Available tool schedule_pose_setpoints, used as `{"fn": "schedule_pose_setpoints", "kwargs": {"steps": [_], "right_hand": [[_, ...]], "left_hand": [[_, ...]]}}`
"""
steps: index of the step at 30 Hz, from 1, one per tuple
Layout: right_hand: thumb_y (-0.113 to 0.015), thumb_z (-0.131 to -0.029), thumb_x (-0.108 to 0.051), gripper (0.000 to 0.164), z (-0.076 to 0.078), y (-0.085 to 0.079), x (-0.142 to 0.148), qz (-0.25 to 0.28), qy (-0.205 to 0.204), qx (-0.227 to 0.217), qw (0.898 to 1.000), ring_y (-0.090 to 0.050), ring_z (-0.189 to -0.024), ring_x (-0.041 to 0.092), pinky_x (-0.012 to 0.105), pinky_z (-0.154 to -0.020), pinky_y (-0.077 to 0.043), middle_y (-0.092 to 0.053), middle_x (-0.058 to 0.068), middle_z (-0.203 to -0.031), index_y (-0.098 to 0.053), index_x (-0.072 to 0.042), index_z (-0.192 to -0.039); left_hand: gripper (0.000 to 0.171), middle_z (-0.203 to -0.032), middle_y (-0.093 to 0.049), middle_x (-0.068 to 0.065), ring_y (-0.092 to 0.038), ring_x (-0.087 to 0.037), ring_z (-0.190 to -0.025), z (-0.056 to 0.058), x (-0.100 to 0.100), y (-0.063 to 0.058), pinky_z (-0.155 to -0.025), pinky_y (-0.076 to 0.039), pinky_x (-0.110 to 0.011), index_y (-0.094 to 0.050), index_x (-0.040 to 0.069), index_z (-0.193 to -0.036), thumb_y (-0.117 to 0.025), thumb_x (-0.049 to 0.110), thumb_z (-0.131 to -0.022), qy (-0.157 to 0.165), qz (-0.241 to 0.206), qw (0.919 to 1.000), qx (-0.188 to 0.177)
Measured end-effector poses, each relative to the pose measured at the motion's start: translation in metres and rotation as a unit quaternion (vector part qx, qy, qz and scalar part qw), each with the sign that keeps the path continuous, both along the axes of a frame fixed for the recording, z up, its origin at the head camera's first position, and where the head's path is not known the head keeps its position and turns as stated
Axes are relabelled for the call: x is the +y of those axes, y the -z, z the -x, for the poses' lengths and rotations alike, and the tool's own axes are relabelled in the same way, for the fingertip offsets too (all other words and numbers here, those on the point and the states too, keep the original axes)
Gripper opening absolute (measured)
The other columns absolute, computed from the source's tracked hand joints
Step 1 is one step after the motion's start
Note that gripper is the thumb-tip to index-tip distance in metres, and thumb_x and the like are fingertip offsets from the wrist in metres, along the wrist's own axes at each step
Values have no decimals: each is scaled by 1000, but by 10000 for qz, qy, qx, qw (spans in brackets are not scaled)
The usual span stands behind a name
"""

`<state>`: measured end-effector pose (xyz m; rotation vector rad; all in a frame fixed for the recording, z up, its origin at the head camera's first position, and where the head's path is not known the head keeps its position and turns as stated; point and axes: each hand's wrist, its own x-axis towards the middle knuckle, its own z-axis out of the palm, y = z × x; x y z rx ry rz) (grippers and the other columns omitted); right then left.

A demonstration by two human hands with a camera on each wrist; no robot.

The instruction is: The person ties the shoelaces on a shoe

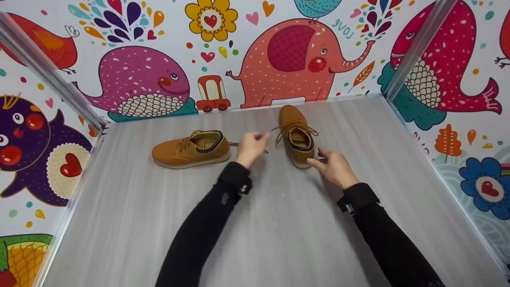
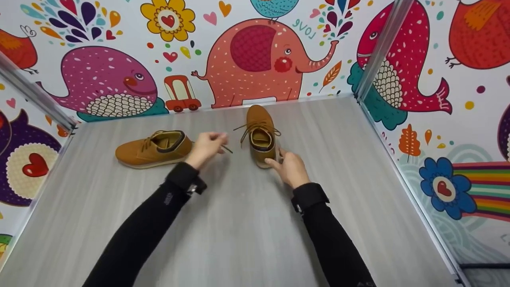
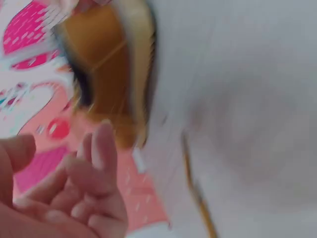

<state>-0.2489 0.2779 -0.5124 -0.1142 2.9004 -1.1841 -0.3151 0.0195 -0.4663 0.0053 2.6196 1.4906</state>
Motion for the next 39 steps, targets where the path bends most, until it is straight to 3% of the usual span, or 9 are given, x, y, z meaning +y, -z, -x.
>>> {"fn": "schedule_pose_setpoints", "kwargs": {"steps": [7,13,16,25,27,30,34,37,39], "right_hand": [[-64,-96,-43,58,-37,-24,-3,299,191,634,9974,-68,-101,32,45,-86,-53,-68,19,-117,-61,6,-129],[-66,-97,-33,42,-67,-26,-8,605,253,999,9928,-70,-93,25,41,-81,-54,-73,13,-104,-69,2,-119],[-66,-97,-30,37,-78,-23,-13,697,250,964,9926,-70,-90,21,37,-79,-54,-74,9,-100,-71,1,-117],[-68,-96,-18,20,-99,-6,-28,822,171,1102,9904,-67,-77,12,27,-67,-53,-74,0,-88,-76,-2,-104],[-68,-96,-17,17,-102,-3,-31,852,121,1131,9899,-67,-76,11,27,-67,-53,-74,-2,-87,-77,-3,-102],[-69,-95,-15,14,-107,0,-34,888,56,1158,9893,-67,-75,10,27,-67,-53,-74,-4,-86,-78,-5,-98],[-69,-94,-14,12,-110,2,-37,920,-7,1145,9891,-67,-76,10,28,-68,-53,-74,-5,-87,-78,-5,-96],[-69,-95,-14,13,-112,3,-40,931,-90,1099,9895,-68,-78,11,28,-68,-53,-74,-5,-88,-78,-4,-97],[-69,-95,-14,14,-112,3,-42,946,-132,1070,9897,-68,-79,11,28,-69,-53,-74,-5,-88,-78,-4,-97]], "left_hand": [[40,-114,-45,-22,-48,-32,-107,-9,-75,-11,-94,-40,-40,-40,-7,-116,-58,26,-100,-1431,-1168,9827,149],[56,-131,-27,-21,-35,-31,-124,-5,-114,13,-103,-31,-37,-19,5,-120,-63,29,-96,-2825,-2353,9275,-676],[63,-139,-25,-21,-33,-31,-130,0,-125,24,-108,-30,-37,-15,10,-126,-65,32,-94,-3285,-2493,9058,-971],[103,-156,-10,-19,-22,-31,-142,5,-120,33,-115,-24,-36,7,6,-153,-69,34,-89,-3984,-2176,8839,-1122],[105,-159,-7,-19,-20,-31,-144,6,-118,32,-116,-23,-37,9,4,-155,-67,34,-89,-4003,-2022,8866,-1134],[101,-157,-19,-22,-31,-33,-139,6,-120,32,-113,-28,-39,13,2,-155,-59,37,-93,-3660,-1451,9096,-1329],[92,-127,-53,-24,-60,-32,-104,5,-129,34,-89,-47,-37,17,-4,-152,-46,37,-99,-2996,-646,9387,-1579],[84,-100,-61,-18,-63,-26,-71,4,-135,36,-69,-48,-33,10,-11,-150,-42,31,-101,-2751,-296,9493,-1494],[79,-95,-62,-19,-63,-25,-69,3,-137,36,-68,-48,-33,5,-14,-149,-40,28,-101,-2611,-93,9548,-1416]]}}
